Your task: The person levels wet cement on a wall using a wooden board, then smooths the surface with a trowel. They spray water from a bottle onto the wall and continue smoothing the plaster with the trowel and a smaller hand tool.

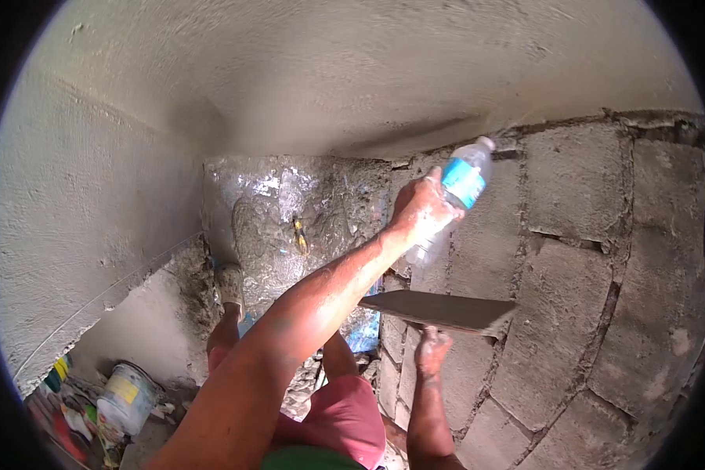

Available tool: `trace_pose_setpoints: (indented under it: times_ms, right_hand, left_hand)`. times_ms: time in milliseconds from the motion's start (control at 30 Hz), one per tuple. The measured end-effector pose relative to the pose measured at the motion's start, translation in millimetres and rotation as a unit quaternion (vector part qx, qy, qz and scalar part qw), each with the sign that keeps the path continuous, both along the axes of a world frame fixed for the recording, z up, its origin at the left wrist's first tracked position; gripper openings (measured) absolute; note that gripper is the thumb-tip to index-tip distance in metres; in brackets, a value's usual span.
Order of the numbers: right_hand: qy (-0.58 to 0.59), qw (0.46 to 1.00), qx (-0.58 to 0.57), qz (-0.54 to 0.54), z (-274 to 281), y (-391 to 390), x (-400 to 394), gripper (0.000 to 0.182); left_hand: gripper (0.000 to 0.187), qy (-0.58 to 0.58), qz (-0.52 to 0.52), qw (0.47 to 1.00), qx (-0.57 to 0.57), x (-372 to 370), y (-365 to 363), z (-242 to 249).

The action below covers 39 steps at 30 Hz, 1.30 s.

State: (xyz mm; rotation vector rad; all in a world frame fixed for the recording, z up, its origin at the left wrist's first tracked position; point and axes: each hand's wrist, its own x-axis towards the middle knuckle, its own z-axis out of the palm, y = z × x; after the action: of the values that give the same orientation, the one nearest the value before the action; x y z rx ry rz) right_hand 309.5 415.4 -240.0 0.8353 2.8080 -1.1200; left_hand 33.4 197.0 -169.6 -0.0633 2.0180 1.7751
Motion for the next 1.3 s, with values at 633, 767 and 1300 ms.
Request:
trace_pose_setpoints:
  times_ms: [633, 767, 1300]
  right_hand:
    - [0.210, 0.966, -0.151, 0.004, -120, -34, -394, 0.028]
    - [0.247, 0.950, 0.050, 0.184, -251, 12, -390, 0.033]
    - [0.083, 0.968, -0.226, 0.066, -247, -24, -386, 0.045]
  left_hand:
    - [0.070, -0.280, 0.138, 0.931, 0.187, 286, -171, -259]
    - [0.084, -0.237, 0.054, 0.967, 0.075, 268, -183, -275]
    - [0.080, -0.213, 0.142, 0.963, 0.087, 247, -175, -280]
